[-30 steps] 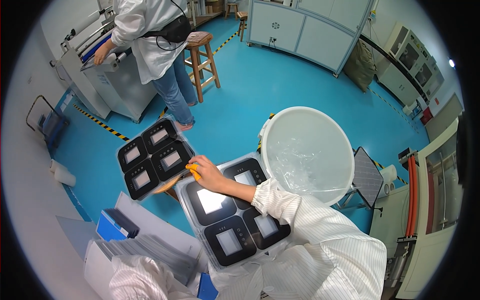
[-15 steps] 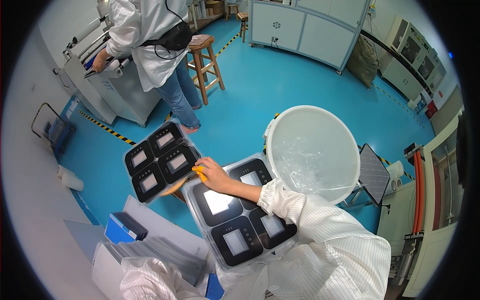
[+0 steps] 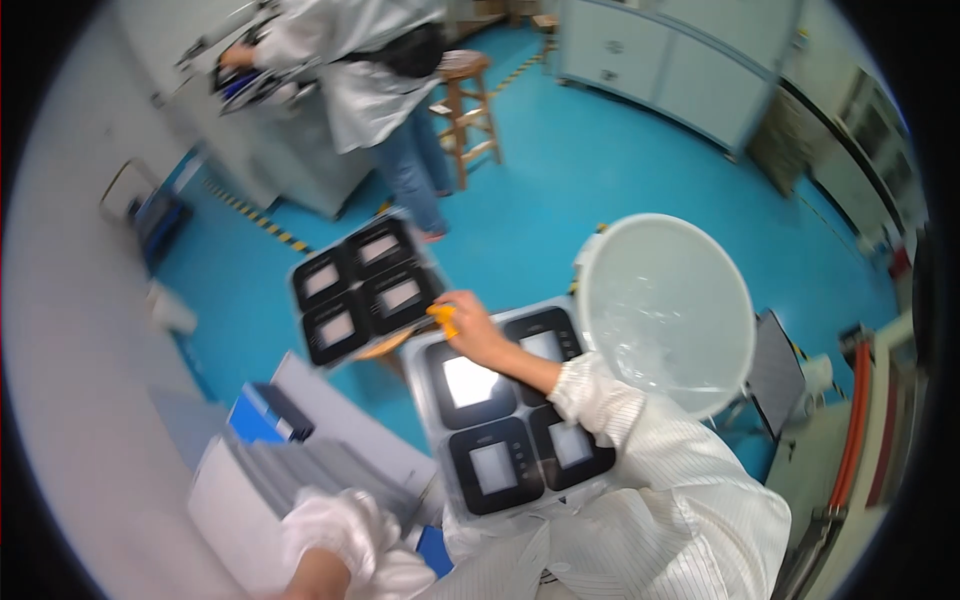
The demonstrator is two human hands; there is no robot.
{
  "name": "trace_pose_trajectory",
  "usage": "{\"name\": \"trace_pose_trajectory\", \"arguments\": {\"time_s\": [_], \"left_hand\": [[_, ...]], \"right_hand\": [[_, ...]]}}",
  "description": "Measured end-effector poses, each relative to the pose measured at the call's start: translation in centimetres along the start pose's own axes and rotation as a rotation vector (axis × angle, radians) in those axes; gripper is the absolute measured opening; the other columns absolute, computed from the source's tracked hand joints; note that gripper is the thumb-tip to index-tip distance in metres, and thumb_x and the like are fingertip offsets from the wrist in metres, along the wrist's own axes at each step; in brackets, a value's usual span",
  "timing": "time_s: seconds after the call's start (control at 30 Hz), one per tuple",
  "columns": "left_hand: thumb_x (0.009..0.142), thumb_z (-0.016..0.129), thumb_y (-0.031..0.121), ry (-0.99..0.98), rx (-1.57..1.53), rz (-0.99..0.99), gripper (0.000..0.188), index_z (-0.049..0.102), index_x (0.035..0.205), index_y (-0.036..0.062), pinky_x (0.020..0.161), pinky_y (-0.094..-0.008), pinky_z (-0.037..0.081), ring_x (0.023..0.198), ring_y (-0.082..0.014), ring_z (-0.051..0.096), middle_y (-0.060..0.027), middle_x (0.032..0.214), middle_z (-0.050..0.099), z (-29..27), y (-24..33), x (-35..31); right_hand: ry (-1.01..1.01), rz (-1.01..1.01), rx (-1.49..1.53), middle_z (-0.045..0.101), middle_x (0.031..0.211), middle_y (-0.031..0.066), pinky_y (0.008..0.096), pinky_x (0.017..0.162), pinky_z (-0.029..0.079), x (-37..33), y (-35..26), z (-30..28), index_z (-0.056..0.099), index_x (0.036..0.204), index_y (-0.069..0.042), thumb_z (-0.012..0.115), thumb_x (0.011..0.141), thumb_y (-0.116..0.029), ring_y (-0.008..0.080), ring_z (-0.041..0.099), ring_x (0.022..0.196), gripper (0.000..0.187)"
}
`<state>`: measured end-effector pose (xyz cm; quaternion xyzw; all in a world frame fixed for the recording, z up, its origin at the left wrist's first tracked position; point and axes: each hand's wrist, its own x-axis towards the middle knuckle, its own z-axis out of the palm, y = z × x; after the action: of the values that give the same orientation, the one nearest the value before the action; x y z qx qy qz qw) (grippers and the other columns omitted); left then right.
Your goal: Peeling off the protective film from electronic device bezels or panels using a hand tool.
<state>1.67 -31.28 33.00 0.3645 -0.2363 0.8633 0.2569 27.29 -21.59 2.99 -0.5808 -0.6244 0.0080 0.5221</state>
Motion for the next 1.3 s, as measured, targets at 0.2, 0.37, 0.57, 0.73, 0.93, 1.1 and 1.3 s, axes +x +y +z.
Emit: {"name": "trace_pose_trajectory", "arguments": {"time_s": [0.2,0.37,0.57,0.73,0.93,1.1,1.3], "left_hand": [[0.09,0.044,0.037,0.41,-0.279,-0.939,0.064,0.017,0.138,0.0047,0.101,-0.0607,0.023,0.11,-0.0538,0.044,-0.0178,0.134,0.035,-6.6,-2.3,-5.7],[0.091,0.041,0.04,0.306,-0.15,-0.976,0.067,0.011,0.139,0.0054,0.102,-0.0611,0.023,0.11,-0.053,0.045,-0.0215,0.135,0.032,-7.9,-1.9,-8.4],[0.089,0.045,0.045,0.217,-0.01,-1.057,0.072,0.009,0.14,0.0091,0.1,-0.0617,0.026,0.107,-0.0526,0.048,-0.0197,0.136,0.032,-7.7,-1.1,-9.4],[0.083,0.053,0.053,-0.034,0.213,-1.127,0.085,0.005,0.14,0.0138,0.1,-0.0612,0.026,0.108,-0.0513,0.048,-0.0163,0.132,0.034,-6.4,-0.7,-10.9],[0.077,0.057,0.059,-0.192,0.173,-1.257,0.094,0.005,0.139,0.013,0.102,-0.0559,0.028,0.108,-0.0476,0.05,-0.0165,0.127,0.038,-6.5,-0.4,-14.2],[0.078,0.056,0.059,-0.145,0.125,-1.379,0.089,0.011,0.139,0.0112,0.1,-0.0524,0.033,0.109,-0.0451,0.051,-0.0184,0.124,0.042,-6.4,-0.1,-16.7],[0.078,0.057,0.055,-0.118,0.104,-1.568,0.084,0.017,0.138,0.0124,0.098,-0.0517,0.038,0.109,-0.038,0.053,-0.0159,0.117,0.05,-7.6,0.5,-18.7]], "right_hand": [[0.045,0.136,-0.036,0.049,0.117,0.0193,0.0375,0.094,0.04,0.5,0.1,-3.3,0.048,0.12,0.0,0.053,0.08,0.001,0.0338,0.051,0.107,0.04],[-0.023,0.326,0.858,0.04,0.134,0.0142,0.0372,0.096,0.04,2.6,-7.6,-5.8,0.034,0.135,-0.005,0.051,0.088,-0.017,0.0258,0.045,0.118,0.051],[-0.237,0.333,1.405,0.019,0.143,0.0207,0.057,0.097,0.033,4.2,-18.7,-12.2,0.018,0.142,-0.009,0.065,0.074,-0.053,0.0355,0.031,0.127,0.094],[-0.376,0.108,1.45,0.008,0.146,0.0217,0.0591,0.099,0.028,3.2,-18.4,-13.9,0.015,0.144,-0.019,0.066,0.067,-0.062,0.0418,0.021,0.131,0.102],[-0.31,0.172,1.124,0.015,0.145,0.0186,0.0584,0.093,0.038,1.0,-17.6,-15.9,0.025,0.14,-0.028,0.067,0.07,-0.056,0.0378,0.03,0.128,0.086],[-0.412,0.228,1.067,0.011,0.144,0.0218,0.0558,0.099,0.03,-1.1,-15.3,-17.3,0.019,0.142,-0.012,0.066,0.068,-0.061,0.0403,0.02,0.132,0.1],[-0.531,0.588,0.883,0.026,0.138,0.0156,0.0411,0.102,0.032,-2.0,-13.9,-17.3,0.034,0.134,-0.002,0.054,0.087,-0.039,0.0297,0.031,0.129,0.063]]}}
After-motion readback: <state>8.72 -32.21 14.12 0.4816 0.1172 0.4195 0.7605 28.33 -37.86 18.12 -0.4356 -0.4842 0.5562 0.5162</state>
